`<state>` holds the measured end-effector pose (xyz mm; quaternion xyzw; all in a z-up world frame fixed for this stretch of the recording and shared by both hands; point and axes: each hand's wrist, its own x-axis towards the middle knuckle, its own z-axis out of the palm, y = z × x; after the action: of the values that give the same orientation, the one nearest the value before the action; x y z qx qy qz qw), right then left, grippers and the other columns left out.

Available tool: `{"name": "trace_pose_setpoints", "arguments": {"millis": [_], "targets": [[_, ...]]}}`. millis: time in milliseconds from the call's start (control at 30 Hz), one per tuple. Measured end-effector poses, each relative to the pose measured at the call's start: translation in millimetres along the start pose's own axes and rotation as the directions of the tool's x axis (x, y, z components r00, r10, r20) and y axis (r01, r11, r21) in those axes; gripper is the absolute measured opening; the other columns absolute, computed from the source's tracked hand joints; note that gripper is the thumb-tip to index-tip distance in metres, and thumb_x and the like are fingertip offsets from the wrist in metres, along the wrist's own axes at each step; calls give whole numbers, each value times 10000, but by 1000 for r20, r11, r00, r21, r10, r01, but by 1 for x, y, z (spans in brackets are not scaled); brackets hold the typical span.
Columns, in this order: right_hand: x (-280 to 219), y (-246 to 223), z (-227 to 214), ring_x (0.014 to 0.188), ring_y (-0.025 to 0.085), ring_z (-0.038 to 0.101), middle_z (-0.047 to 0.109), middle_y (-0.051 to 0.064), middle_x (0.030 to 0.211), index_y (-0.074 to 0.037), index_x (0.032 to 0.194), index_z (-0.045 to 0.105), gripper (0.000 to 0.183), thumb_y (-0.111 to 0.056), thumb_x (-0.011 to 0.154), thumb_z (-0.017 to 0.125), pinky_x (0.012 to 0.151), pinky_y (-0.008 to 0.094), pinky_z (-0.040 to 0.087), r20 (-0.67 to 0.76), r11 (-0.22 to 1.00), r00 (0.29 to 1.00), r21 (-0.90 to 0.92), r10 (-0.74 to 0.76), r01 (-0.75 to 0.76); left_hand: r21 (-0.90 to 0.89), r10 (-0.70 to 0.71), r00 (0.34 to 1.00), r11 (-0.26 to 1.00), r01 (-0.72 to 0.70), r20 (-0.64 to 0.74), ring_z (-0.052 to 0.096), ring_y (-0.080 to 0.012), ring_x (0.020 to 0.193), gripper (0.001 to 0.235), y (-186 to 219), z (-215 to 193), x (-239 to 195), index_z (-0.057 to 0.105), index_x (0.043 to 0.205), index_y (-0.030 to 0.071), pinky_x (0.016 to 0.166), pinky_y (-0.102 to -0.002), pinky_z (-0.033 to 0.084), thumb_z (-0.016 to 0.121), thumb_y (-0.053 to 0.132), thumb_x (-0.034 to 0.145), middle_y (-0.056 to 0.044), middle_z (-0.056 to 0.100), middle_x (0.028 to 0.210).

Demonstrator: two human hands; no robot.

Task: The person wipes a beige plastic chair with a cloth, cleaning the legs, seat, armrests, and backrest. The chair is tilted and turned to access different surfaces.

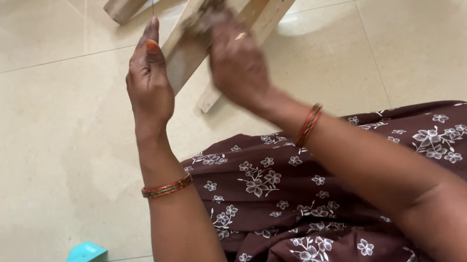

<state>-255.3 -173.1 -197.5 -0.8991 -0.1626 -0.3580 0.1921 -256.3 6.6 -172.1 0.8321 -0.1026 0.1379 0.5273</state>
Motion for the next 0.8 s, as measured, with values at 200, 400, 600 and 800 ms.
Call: {"name": "trace_pose_setpoints", "arguments": {"millis": [200,400,600,800], "targets": [[-30,-80,-2,1299,468,594,603,365,1336,118,1336,553,473,-18,884,587,1143,510,434,-55,985,988,84,-145,149,-258,114,992,961,-95,58,371,-299,1553,1029,0,-4,1,415,1571,-6,1275,-392,285,219,813,979,-231,435,1635],[-16,-27,-18,1235,368,641,681,251,1271,37,1206,683,406,-37,808,644,1108,538,436,88,933,939,174,-334,315,-114,104,992,989,-96,74,283,-347,1590,1059,2,-6,3,434,1572,39,1294,-427,204,173,849,942,-201,415,1648],[14,54,-31,1200,364,658,699,261,1260,25,1272,696,413,-43,866,668,1097,445,473,97,982,992,178,-86,68,482,-14,1000,876,23,-23,295,-360,1549,729,19,8,2,498,1532,211,1262,-566,132,382,673,980,-109,435,1623],[14,60,-38,1224,427,637,682,284,1265,67,1267,668,443,-29,835,672,1088,469,471,-24,995,998,79,-64,66,786,189,966,618,21,-174,262,-443,1491,603,29,39,-1,468,1546,193,1127,-720,-10,606,339,978,-161,402,1609]]}}
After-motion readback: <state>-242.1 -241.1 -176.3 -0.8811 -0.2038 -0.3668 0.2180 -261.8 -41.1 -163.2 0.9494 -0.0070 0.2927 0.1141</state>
